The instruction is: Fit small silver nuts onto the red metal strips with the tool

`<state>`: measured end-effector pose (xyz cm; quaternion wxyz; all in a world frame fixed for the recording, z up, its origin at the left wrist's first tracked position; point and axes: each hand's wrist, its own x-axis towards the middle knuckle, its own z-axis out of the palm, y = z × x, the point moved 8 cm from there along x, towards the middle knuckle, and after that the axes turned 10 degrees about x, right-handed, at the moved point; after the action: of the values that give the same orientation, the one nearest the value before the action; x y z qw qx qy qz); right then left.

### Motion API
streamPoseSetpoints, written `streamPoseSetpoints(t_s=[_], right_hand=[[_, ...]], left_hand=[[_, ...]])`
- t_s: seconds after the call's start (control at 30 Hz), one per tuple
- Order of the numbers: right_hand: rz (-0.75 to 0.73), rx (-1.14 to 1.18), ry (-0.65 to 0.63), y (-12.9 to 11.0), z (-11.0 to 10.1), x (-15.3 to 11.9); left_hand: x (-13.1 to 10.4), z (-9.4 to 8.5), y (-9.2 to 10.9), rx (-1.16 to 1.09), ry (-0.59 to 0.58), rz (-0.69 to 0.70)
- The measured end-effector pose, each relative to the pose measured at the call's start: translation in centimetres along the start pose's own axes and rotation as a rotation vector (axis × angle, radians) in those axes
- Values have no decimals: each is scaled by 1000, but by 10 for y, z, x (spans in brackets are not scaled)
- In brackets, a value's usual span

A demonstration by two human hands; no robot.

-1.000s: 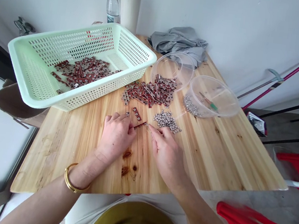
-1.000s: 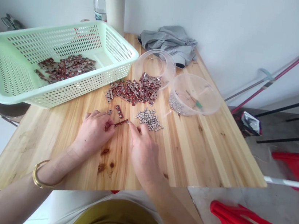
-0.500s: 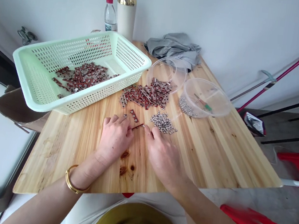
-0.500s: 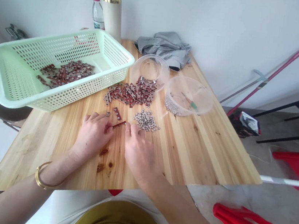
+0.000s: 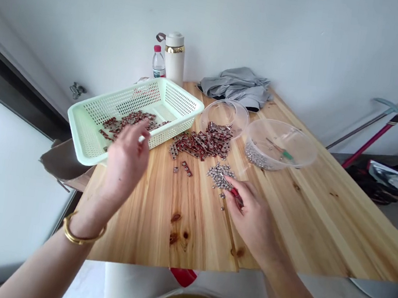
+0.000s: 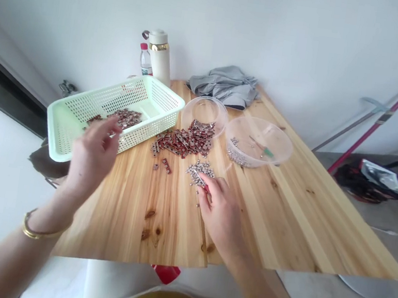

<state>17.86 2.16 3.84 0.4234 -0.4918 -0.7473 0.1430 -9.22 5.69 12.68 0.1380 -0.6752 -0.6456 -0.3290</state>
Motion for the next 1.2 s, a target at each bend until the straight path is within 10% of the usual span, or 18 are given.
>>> streamPoseSetpoints(t_s=[0.2, 0.37, 0.7, 1.2], right_hand=[[-28, 75, 47, 5, -8, -5], [10, 133, -10, 4, -7, -9], [74, -2, -201, 21, 3, 5], [-248, -648, -557, -9, 47, 25]], left_hand=[[-43, 90, 60, 2, -444, 406], [-32, 120, 60, 47, -585, 450], [-43, 110, 61, -135, -675, 252], [-79, 96, 54, -381, -637, -83]])
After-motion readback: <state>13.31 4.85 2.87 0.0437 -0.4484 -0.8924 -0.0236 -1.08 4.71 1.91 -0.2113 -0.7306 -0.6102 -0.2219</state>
